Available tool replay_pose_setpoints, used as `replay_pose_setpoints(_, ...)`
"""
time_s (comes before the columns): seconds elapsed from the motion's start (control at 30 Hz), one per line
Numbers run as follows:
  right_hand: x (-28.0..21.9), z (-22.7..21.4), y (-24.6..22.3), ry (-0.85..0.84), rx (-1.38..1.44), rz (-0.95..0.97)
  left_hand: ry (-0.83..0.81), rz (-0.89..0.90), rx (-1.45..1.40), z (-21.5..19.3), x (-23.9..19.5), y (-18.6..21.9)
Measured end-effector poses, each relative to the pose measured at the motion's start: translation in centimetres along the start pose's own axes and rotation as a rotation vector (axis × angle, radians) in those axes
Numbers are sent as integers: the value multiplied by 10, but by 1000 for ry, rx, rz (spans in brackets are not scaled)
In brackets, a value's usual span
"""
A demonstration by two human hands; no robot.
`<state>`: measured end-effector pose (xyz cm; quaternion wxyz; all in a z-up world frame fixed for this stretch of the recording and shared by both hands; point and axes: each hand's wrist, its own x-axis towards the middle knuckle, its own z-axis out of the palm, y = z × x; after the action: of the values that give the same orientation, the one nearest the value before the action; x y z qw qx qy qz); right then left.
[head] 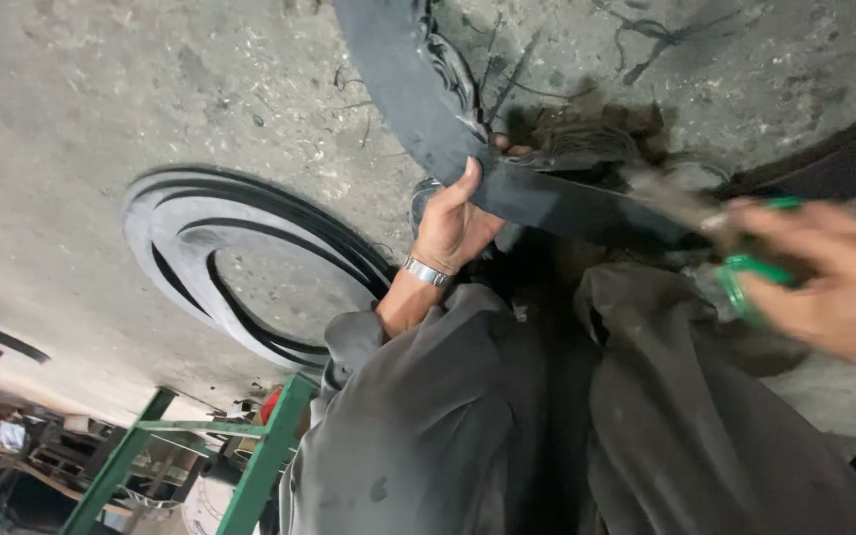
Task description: The person cuts out circular rubber gaskets from a larger sheet and sorts them into a pile or container.
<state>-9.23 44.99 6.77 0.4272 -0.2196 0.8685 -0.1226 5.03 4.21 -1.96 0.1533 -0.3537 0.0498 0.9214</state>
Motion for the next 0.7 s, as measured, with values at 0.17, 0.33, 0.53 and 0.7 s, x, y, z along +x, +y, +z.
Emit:
replay_pose_setpoints(0.17, 29, -9, -74, -134, -202, -76, -31, 9, 50, 6, 1, -1)
replay_pose_setpoints(0.33, 48, 2, -58, -137, -51, -54, 19, 6, 92, 16, -3, 5)
replay_pose_setpoints(0.53, 75, -20, -82, -251, -145, -114, 15, 47, 231, 25, -5, 7)
replay_pose_setpoints(0.7, 83, -33, -94, -228, -264, -188, 41, 52, 251, 32, -5, 9)
